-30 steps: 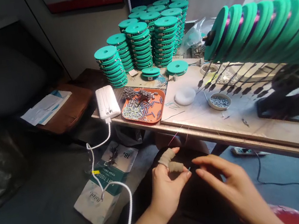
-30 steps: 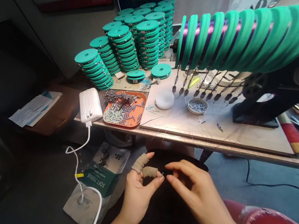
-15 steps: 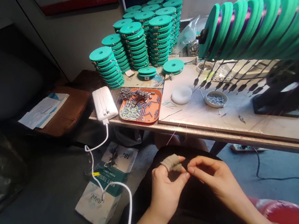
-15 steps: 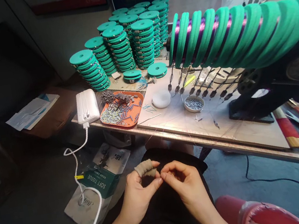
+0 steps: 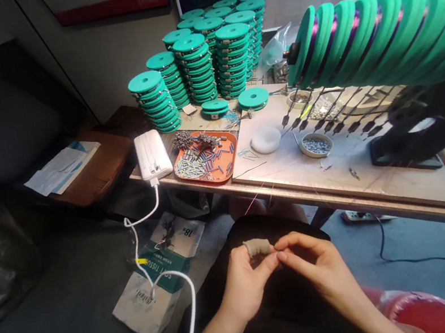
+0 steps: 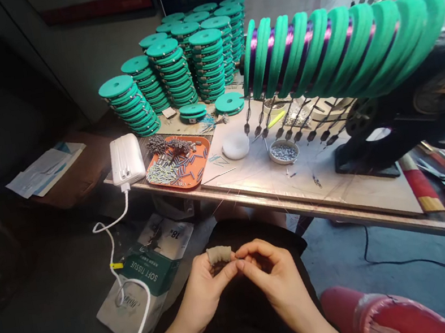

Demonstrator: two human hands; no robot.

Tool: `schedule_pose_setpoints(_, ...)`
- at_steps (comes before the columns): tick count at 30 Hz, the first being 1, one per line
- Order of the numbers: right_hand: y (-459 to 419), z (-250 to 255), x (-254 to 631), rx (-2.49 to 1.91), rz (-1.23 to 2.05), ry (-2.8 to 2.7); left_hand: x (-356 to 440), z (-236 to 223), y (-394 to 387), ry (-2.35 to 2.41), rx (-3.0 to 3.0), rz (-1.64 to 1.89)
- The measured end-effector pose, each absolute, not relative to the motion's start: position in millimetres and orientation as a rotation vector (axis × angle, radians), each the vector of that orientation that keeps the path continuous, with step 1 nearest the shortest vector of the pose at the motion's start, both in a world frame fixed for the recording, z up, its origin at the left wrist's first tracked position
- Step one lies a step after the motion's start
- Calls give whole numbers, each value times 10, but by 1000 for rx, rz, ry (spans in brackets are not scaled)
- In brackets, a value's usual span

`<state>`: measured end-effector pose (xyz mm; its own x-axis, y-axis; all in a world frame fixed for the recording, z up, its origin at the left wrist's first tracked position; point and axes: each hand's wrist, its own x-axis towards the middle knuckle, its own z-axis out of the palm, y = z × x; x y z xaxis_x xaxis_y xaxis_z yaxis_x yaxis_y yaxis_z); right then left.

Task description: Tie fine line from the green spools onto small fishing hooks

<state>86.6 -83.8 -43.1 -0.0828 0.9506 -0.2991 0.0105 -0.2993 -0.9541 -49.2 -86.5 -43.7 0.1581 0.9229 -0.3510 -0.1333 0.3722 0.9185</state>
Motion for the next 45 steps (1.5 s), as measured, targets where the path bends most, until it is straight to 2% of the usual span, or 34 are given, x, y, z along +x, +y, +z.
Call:
schedule_pose_setpoints(32, -885, -361, 757, -1467, 1460, -1069, -649, -431, -1020, 1257, 1037, 913)
schedule_pose_setpoints(45, -910, -414, 627, -1511, 1395, -1289, -777, -519, -1094, 1344, 1011, 922)
